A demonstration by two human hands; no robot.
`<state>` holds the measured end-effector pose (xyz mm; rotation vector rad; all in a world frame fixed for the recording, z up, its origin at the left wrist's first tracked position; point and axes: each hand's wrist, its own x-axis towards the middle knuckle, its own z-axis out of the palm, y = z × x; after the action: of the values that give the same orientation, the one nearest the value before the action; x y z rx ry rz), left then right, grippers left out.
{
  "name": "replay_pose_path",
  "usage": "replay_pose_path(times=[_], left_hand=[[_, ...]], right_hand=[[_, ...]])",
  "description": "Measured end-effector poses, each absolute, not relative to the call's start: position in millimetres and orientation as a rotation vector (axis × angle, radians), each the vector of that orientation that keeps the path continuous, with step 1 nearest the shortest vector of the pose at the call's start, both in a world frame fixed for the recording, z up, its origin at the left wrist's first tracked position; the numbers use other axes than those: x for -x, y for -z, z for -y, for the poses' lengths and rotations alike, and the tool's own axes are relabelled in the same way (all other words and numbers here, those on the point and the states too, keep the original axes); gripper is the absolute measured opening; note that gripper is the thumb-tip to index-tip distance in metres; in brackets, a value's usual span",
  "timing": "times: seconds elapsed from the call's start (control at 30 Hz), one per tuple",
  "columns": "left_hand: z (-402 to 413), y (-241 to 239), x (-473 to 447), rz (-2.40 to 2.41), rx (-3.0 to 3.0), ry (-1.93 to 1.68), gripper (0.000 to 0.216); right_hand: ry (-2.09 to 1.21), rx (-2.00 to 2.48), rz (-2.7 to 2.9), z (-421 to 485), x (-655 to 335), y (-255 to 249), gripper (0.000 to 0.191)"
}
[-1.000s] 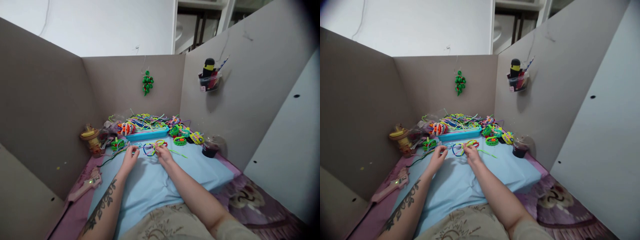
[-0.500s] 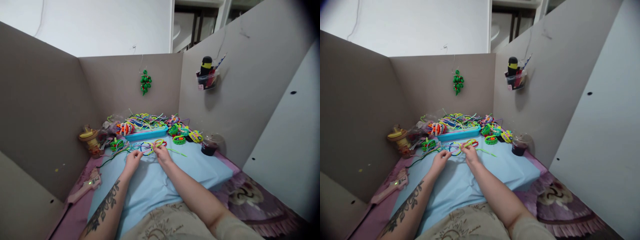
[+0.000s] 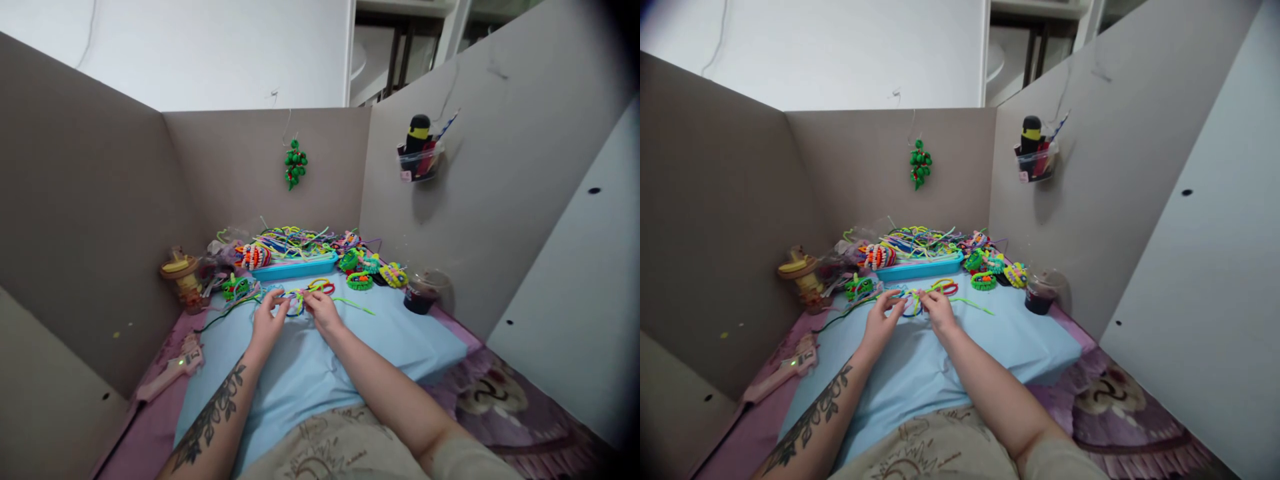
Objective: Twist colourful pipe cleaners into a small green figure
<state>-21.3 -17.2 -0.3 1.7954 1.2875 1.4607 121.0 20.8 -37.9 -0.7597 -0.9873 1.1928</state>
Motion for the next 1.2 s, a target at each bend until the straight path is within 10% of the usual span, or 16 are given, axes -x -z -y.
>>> replay_pose_path(times=[1.2], left_hand=[[0,0,39,-1.016,-1.150,-1.463,0.055]], right_hand=[[-0.654,0.997,1.279,-14,-137,28,0.006]])
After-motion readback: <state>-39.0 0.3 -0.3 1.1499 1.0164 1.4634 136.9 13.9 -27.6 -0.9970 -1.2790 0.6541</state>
